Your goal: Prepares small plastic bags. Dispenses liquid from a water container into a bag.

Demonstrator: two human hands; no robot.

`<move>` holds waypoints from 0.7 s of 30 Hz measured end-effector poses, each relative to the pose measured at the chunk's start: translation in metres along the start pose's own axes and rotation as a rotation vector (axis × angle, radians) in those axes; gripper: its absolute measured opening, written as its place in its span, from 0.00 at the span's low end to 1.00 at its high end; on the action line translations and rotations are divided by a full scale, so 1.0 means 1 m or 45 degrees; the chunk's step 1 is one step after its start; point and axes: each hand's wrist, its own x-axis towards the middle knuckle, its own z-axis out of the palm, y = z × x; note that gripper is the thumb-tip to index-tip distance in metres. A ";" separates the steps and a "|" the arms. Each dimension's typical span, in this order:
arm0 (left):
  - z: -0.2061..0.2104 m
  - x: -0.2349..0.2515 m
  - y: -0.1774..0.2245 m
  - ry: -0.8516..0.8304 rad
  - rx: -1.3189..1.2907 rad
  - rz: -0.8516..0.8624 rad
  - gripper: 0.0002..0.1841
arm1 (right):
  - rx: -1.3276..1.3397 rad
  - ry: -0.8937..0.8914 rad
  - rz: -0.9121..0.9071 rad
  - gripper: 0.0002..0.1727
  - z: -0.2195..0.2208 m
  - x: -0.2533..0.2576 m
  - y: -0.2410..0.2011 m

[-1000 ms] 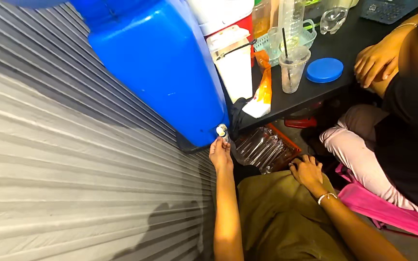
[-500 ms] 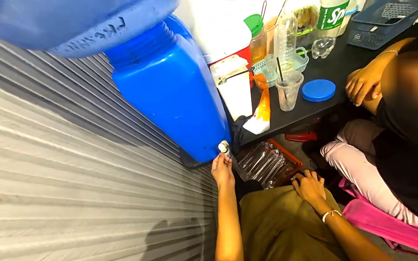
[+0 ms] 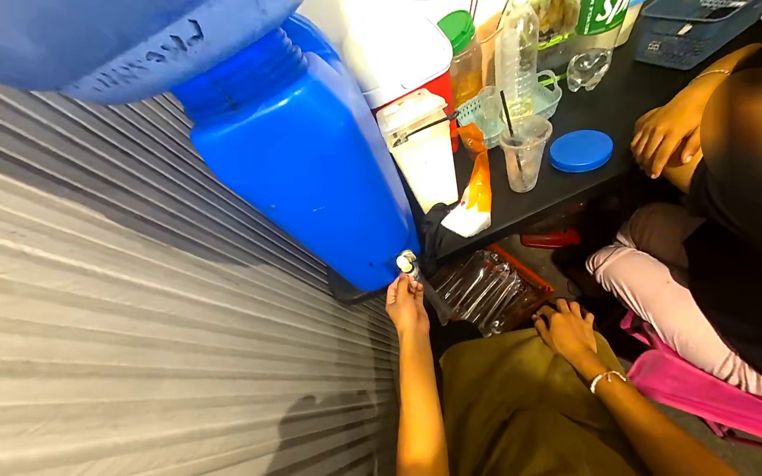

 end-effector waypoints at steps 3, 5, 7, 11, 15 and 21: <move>0.000 0.000 0.000 0.007 -0.009 -0.014 0.03 | 0.008 0.009 -0.005 0.21 0.000 0.000 0.000; 0.001 -0.001 0.001 0.009 -0.014 -0.019 0.02 | 0.010 0.007 -0.006 0.21 0.001 0.001 0.001; 0.002 -0.002 0.002 0.010 -0.026 -0.021 0.02 | 0.011 0.019 -0.012 0.21 0.002 0.001 0.002; 0.005 -0.005 0.004 0.034 -0.042 -0.006 0.03 | 0.000 0.023 -0.017 0.21 0.003 0.001 0.003; 0.005 -0.004 0.003 0.032 -0.058 0.004 0.03 | 0.000 0.040 -0.030 0.21 0.004 0.002 0.003; 0.003 -0.005 0.003 0.006 -0.056 0.000 0.04 | 0.026 0.035 -0.036 0.22 0.002 0.001 0.002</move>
